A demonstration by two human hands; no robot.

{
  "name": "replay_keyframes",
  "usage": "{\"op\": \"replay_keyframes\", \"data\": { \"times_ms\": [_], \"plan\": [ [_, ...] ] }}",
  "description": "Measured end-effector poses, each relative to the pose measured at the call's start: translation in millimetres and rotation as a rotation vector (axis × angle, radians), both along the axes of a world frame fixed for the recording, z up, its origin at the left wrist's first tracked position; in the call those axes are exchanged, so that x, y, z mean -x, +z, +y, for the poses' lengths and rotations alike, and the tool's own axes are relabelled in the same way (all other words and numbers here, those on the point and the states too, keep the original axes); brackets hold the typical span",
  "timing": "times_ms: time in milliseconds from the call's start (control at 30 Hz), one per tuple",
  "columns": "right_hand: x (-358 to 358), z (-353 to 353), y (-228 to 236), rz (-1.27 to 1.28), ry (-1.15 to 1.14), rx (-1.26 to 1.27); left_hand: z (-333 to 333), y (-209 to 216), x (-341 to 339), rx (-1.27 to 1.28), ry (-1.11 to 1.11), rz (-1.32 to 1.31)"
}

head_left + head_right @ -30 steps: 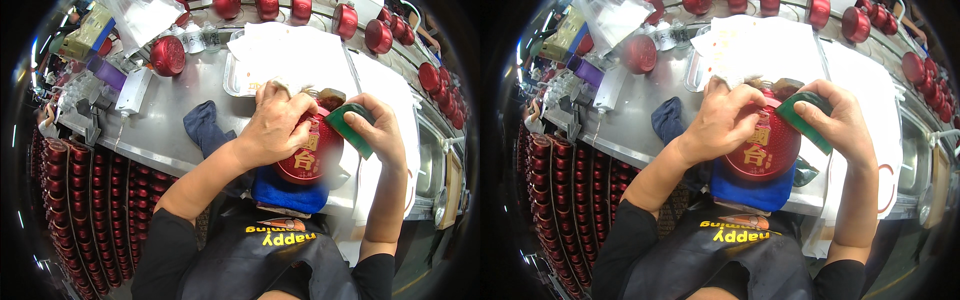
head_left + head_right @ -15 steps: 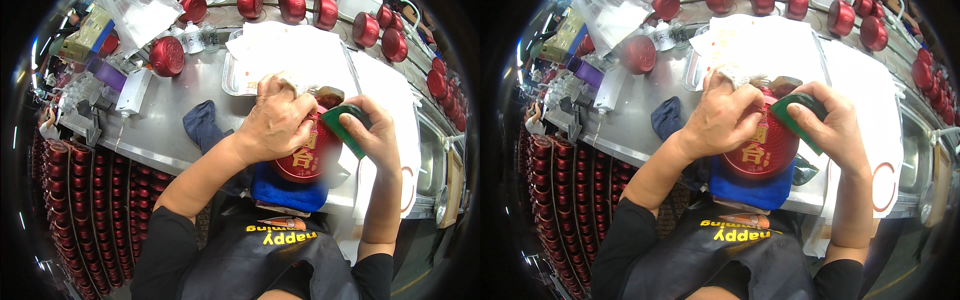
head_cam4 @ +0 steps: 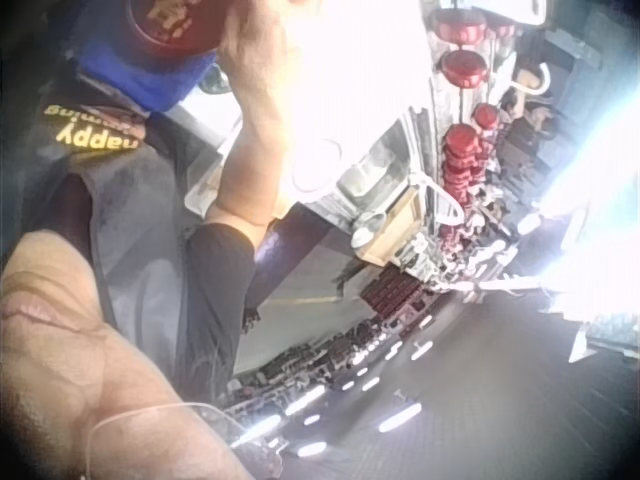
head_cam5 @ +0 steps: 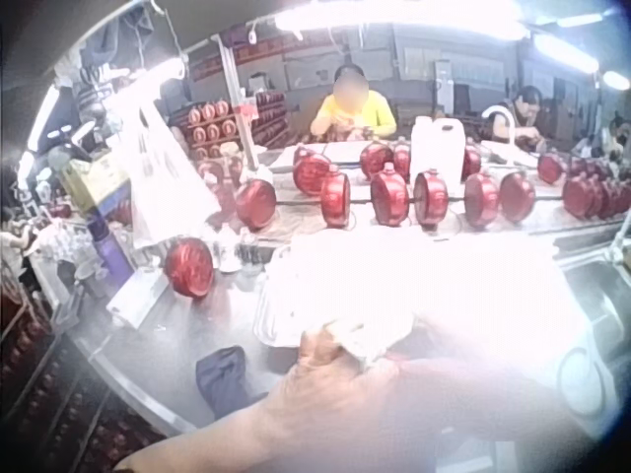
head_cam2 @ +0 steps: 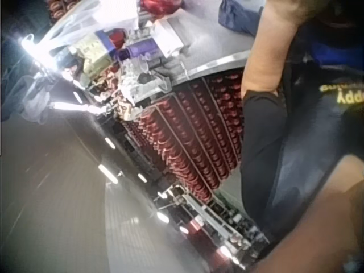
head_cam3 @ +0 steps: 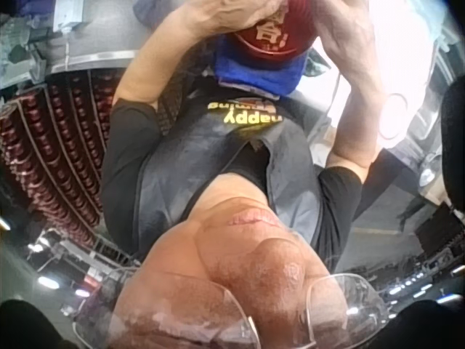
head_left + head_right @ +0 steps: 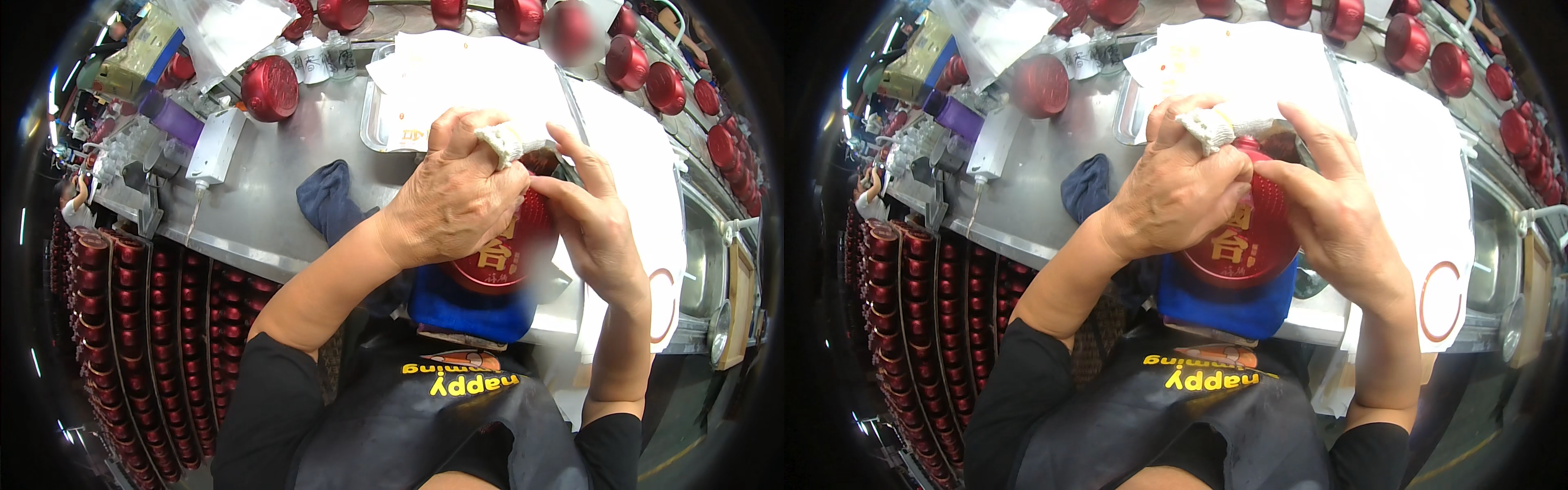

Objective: The person applies gold stickers to the top of a red spherical object, smoothing each sticker with a cloth and a green card. The person repeats this process on multiple identical red objects at a workstation.

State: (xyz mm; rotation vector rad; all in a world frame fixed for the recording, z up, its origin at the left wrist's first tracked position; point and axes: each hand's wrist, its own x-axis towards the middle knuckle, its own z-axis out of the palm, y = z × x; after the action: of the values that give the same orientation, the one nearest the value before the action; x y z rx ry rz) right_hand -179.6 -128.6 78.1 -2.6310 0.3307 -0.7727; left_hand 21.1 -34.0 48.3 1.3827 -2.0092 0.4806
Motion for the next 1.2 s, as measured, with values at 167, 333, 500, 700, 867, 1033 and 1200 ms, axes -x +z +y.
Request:
{"op": "replay_keyframes", "data": {
  "times_ms": [167,333,500,700,867,1033,1200],
  "plan": [
    [-13.9,19.2,-0.5,0.017,-0.06,0.034,15.5,8.6,2.6,0.019,-0.047,0.081],
    [-3.9,33.3,9.3,-0.031,-0.026,0.11,39.1,-0.3,-9.1,-0.113,-0.09,0.474],
    [25.8,36.7,18.1,-0.171,-0.093,-0.049,43.2,-46.0,4.2,-0.157,-0.058,1.15],
    [93.5,-85.6,-11.5,-0.127,-0.405,-0.181,42.6,-69.1,12.2,-0.368,-0.177,1.446],
    [121.9,-208.9,-112.6,0.154,-0.695,-0.277,44.1,-65.5,15.3,-0.417,-0.178,1.528],
    [128.1,-269.2,-170.0,0.225,-0.766,0.212,45.6,-66.2,13.2,-0.428,-0.169,1.507],
    [135.9,-278.3,-173.1,0.219,-0.674,0.233,45.6,-67.3,14.2,-0.427,-0.148,1.513]
  ]
}}
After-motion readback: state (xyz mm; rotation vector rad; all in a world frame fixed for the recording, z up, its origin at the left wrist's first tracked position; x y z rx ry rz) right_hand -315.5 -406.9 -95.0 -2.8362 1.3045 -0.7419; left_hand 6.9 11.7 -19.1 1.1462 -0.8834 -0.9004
